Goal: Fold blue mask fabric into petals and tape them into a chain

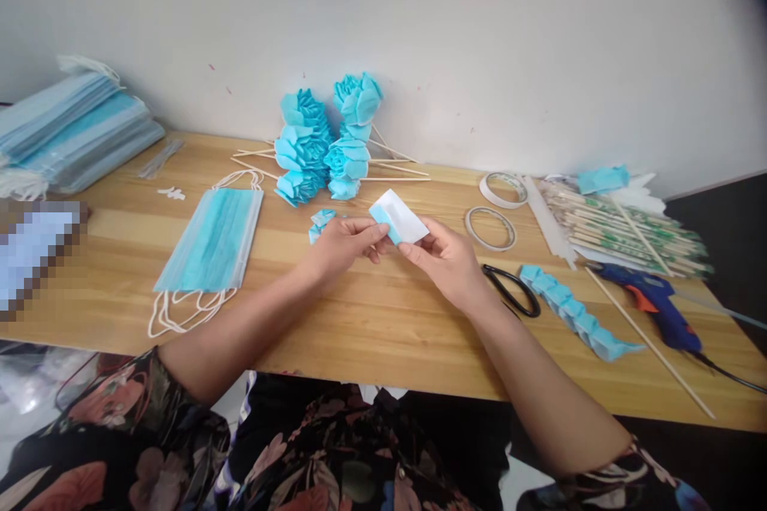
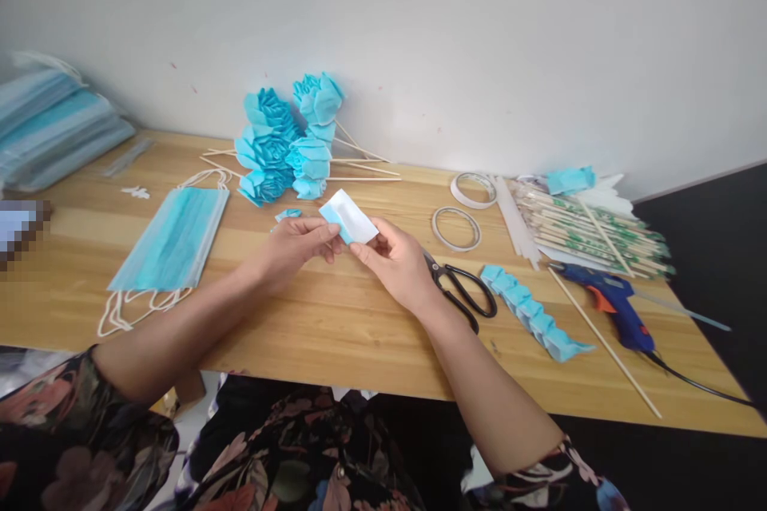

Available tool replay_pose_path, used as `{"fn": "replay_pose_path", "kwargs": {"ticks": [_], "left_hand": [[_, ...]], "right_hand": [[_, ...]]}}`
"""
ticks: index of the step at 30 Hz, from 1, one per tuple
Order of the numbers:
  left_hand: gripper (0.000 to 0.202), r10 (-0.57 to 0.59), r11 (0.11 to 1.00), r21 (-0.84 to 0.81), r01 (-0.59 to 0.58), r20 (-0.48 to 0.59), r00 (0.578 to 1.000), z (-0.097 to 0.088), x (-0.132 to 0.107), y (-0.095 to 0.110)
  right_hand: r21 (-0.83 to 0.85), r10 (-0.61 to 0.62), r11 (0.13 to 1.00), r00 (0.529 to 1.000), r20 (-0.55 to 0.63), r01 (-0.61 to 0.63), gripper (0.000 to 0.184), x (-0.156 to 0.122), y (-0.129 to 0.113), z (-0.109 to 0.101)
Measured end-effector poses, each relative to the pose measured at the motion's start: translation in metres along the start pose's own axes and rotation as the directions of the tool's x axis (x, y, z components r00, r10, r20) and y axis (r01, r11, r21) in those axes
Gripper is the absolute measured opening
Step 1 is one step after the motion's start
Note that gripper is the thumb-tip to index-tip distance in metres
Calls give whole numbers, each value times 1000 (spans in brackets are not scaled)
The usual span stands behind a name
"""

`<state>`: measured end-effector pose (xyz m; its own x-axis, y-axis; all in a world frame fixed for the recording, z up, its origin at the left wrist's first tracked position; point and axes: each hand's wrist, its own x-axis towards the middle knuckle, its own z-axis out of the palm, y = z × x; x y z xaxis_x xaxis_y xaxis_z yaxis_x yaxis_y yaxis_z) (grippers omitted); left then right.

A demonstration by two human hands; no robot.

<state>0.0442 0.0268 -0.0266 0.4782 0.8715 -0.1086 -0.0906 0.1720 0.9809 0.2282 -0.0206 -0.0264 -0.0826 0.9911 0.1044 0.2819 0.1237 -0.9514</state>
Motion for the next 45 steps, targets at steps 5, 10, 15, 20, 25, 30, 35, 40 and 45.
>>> {"fn": "replay_pose_path", "kwargs": {"ticks": [5,10,15,20,25,30,35,40,45], "left_hand": [[24,-70,985,-158,66,-18,997,-2,3,4],[25,-92,983,-158,89,-16,996,-3,2,8],[27,-91,992,96,84,71,993,0,-2,8],[26,-76,968,245,45,119,990,2,-3,7],[28,-65,956,292,22,137,988,3,-3,7],[28,-73,950,311,10,190,979,4,-4,6],[25,-93,943,334,18,208,974,5,-5,4],[24,-94,937,348,16,210,973,6,-6,1],[27,-78,954,298,23,175,981,4,-3,1]], "right_hand": [[-13,-52,999,992,-117,50,35,1,3,-4],[-156,-200,974,944,-261,163,38,0,2,-10],[-43,-143,990,967,-213,137,29,-2,1,-8],[-8,-90,996,982,-167,90,16,-3,1,-5],[3,-27,1000,998,-64,27,19,-5,-1,-4],[15,-28,1000,999,-18,28,14,-3,-2,-1],[28,-5,1000,1000,-6,5,15,-2,-3,0],[61,20,998,1000,5,-20,16,-2,-2,0],[21,8,1000,1000,-15,-8,17,-3,0,0]]}}
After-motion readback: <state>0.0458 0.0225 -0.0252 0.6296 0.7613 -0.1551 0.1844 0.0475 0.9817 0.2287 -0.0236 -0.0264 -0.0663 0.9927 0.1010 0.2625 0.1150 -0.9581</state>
